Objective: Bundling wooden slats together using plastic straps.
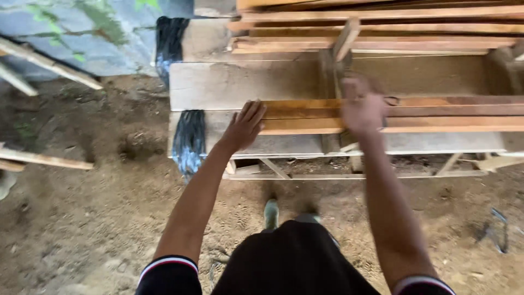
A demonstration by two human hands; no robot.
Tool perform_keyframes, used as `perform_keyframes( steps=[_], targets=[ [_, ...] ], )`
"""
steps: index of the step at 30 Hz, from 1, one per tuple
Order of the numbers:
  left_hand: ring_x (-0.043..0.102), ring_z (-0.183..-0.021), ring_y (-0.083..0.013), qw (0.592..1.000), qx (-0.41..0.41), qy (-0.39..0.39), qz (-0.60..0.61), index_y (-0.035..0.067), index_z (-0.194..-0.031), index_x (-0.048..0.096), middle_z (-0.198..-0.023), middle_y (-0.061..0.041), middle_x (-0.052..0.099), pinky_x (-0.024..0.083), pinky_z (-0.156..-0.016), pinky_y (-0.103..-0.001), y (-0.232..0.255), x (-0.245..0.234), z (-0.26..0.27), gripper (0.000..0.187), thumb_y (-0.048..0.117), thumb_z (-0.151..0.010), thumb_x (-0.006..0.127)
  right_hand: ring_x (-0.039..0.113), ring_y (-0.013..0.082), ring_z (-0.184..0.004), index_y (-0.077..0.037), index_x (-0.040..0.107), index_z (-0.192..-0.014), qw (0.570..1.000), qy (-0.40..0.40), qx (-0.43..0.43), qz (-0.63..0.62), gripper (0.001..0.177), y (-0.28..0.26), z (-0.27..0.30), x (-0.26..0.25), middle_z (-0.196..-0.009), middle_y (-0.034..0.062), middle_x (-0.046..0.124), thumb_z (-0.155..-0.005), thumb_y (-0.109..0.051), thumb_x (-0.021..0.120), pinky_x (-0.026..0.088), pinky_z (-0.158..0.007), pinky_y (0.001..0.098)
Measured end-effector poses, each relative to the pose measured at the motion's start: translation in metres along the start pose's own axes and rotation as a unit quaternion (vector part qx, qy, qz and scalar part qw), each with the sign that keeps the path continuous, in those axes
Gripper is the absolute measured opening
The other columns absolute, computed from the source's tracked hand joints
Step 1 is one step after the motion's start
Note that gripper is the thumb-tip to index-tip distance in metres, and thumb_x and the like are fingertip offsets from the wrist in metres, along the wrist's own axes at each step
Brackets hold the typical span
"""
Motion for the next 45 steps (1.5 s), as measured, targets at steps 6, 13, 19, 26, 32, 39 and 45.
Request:
perform_keyframes(
  steps=[6, 13, 19, 26, 32, 39, 45],
  targets=[
    [0.011, -0.161, -0.0299, 0.998, -0.021, 0.028, -0.061, 0.034, -0.168, 0.019, -0.175, -0.002, 0.013, 0.031, -0.122, -0.062, 0.013, 0.006, 0.005, 0.06, 0.042, -0.111, 0.036, 0.07, 0.0234, -0.105, -0.024, 0.065, -0.105, 0.573, -0.084, -0.41, 0.705, 0.028, 0.095, 0.031, 0.05, -0.094, 0.0002, 0.065, -0.105, -0.05, 0.055, 0.051, -0.105, 0.0499],
    [0.017, -0.16, -0.033, 0.996, -0.002, 0.092, -0.002, 0.032, -0.166, 0.029, -0.172, -0.006, 0.022, 0.04, -0.115, -0.063, 0.013, 0.004, 0.01, 0.058, 0.034, -0.109, 0.042, 0.074, 0.0212, -0.099, -0.019, 0.076, -0.097, 0.622, -0.075, -0.439, 0.644, 0.021, 0.102, 0.026, 0.041, -0.091, 0.0009, 0.075, -0.102, -0.036, 0.064, 0.05, -0.106, 0.0406],
    [0.02, -0.159, -0.0336, 0.988, 0.014, 0.14, 0.065, 0.027, -0.161, 0.04, -0.17, -0.007, 0.03, 0.043, -0.114, -0.058, 0.015, -0.003, 0.014, 0.054, 0.032, -0.107, 0.044, 0.073, 0.0239, -0.102, -0.016, 0.078, -0.103, 0.627, -0.08, -0.444, 0.635, 0.021, 0.102, 0.024, 0.04, -0.094, 0.0049, 0.075, -0.1, -0.032, 0.065, 0.049, -0.106, 0.0417],
    [0.067, -0.097, -0.0161, 0.838, -0.312, 0.378, -0.24, 0.023, -0.112, 0.055, -0.099, 0.003, 0.058, 0.061, -0.067, -0.03, -0.138, 0.104, 0.039, 0.016, 0.029, -0.098, 0.051, 0.074, 0.0219, -0.102, -0.016, 0.079, -0.104, 0.632, -0.074, -0.424, 0.644, 0.019, 0.106, 0.023, 0.04, -0.096, 0.0023, 0.077, -0.1, -0.029, 0.064, 0.047, -0.107, 0.0419],
    [0.071, -0.092, -0.033, 0.84, -0.493, 0.178, -0.142, 0.005, -0.129, 0.046, -0.105, -0.01, 0.061, 0.062, -0.071, -0.053, -0.22, 0.124, 0.102, 0.067, 0.063, -0.098, 0.056, 0.074, 0.0211, -0.097, -0.017, 0.079, -0.102, 0.624, -0.077, -0.426, 0.65, 0.018, 0.109, 0.02, 0.039, -0.092, 0.0038, 0.076, -0.097, -0.029, 0.067, 0.047, -0.106, 0.0395],
    [0.068, -0.104, -0.0278, 0.887, -0.413, 0.046, -0.199, 0.013, -0.121, 0.062, -0.111, -0.006, 0.066, 0.06, -0.074, -0.046, -0.216, 0.117, 0.092, 0.031, 0.036, -0.105, 0.049, 0.074, 0.024, -0.099, -0.015, 0.078, -0.104, 0.631, -0.085, -0.422, 0.646, 0.02, 0.099, 0.026, 0.043, -0.095, 0.0066, 0.077, -0.097, -0.029, 0.067, 0.047, -0.107, 0.0411],
    [0.076, -0.091, -0.039, 0.929, -0.319, 0.069, -0.176, 0.01, -0.106, 0.073, -0.105, -0.015, 0.067, 0.065, -0.073, -0.054, -0.202, 0.127, 0.079, 0.026, 0.022, -0.096, 0.052, 0.074, 0.0232, -0.099, -0.016, 0.077, -0.105, 0.635, -0.09, -0.417, 0.644, 0.019, 0.098, 0.025, 0.048, -0.095, 0.0057, 0.076, -0.094, -0.029, 0.069, 0.046, -0.108, 0.0408]
  ],
)
Point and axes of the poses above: each hand's wrist, its own z-axis away from the middle knuckle, its own x-axis out of the palm, y = z × x, the point moved 5 cm from there along -z, towards the middle knuckle
